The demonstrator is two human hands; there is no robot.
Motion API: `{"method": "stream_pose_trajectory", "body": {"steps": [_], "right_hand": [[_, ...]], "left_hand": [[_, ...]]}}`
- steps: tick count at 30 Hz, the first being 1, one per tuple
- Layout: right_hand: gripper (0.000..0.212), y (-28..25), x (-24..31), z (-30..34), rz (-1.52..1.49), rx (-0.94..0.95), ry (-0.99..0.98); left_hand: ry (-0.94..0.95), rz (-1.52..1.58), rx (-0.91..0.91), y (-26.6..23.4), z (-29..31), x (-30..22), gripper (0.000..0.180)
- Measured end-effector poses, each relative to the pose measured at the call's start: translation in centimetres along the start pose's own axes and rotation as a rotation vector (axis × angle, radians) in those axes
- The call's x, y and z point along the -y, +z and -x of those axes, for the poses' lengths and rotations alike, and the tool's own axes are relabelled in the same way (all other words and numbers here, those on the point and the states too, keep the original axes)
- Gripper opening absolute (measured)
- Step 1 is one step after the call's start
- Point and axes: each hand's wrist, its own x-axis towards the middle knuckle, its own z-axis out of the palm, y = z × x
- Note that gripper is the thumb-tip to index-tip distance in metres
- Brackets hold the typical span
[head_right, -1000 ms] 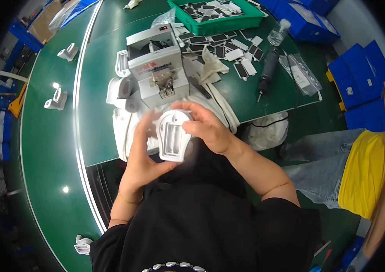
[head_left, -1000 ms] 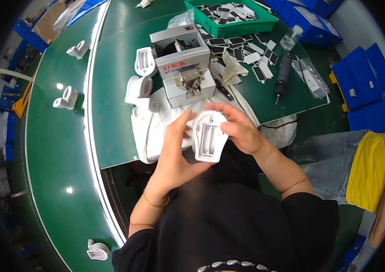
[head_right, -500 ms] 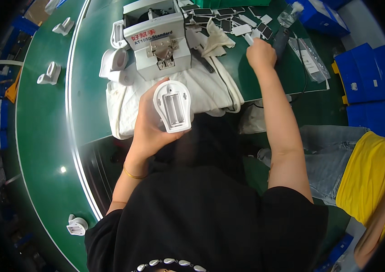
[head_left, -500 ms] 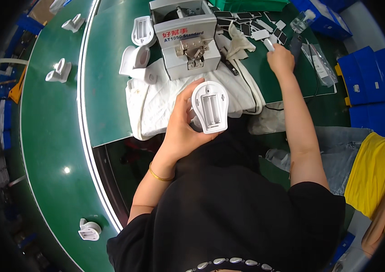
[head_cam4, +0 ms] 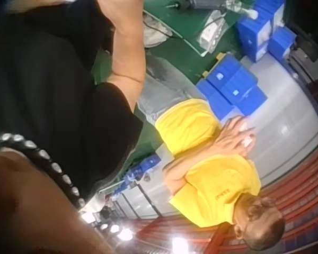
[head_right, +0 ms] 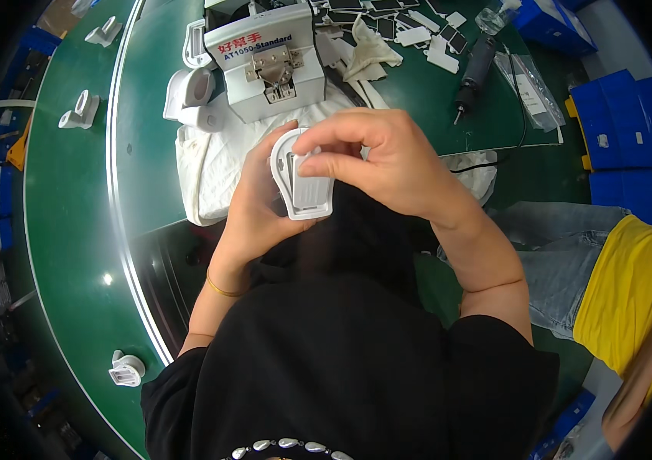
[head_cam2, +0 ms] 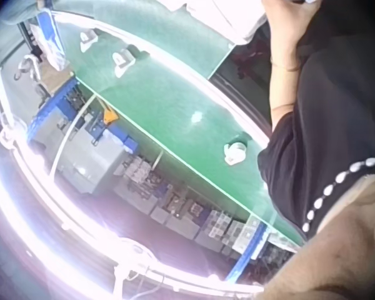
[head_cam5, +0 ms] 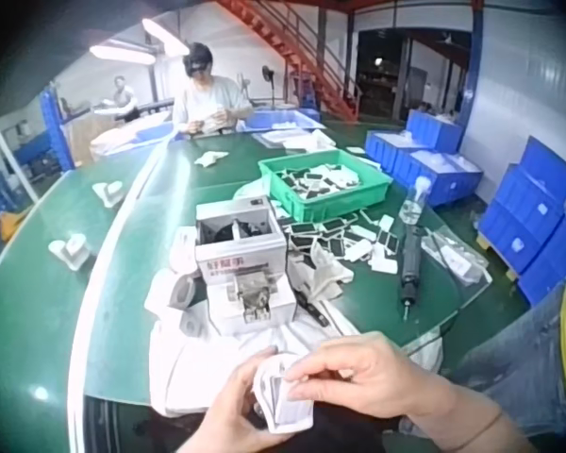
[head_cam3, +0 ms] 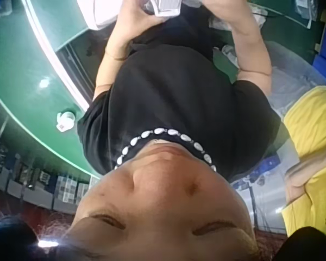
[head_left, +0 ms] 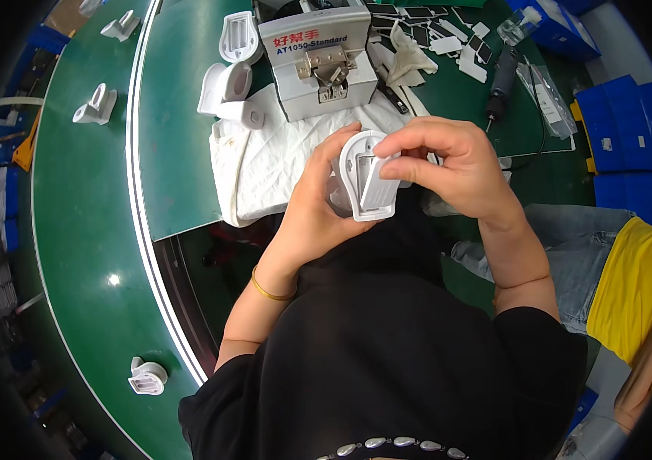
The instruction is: The worker is assembling white plastic housings for electronic devices, involving picking up parts, using an automatic screw feeder, and fastening with an electric screwdriver.
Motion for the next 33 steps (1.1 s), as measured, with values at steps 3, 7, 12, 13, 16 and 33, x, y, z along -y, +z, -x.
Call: {"method": "stream_pose_trajectory", "body": {"steps": [3,7,12,13,16,33], "right_hand": [[0.017,0.7,0.2,0.1,0.057,0.017,-0.050],[0.022,0.8,-0.4,0.2,0.300,0.030,-0.199],[0.067,2.6,-1.6,0.7,-0.294,-0.016,0.124],[0.067,2.8,-1.7,1.0,-0.293,-0.017,0.121],[0.075,3.0,-2.6,1.4,-0.420,-0.013,0.213],[0.053,-7.1,-8.8,-3.4,0.288,-0.683,0.134]], "left_hand": [[-0.015,0.006,0.006,0.0,0.3,-0.3,0.089],[0.027,0.011,-0.014,0.3,0.7,0.2,0.088],[0.086,-0.142,-0.041,-0.5,0.4,-0.4,0.092],[0.088,-0.117,0.010,-0.7,0.5,-0.6,0.087],[-0.044,0.169,0.018,-0.4,0.7,-1.7,0.075],[-0.019,-0.215,0.014,-0.3,1.7,-0.6,0.109]]}}
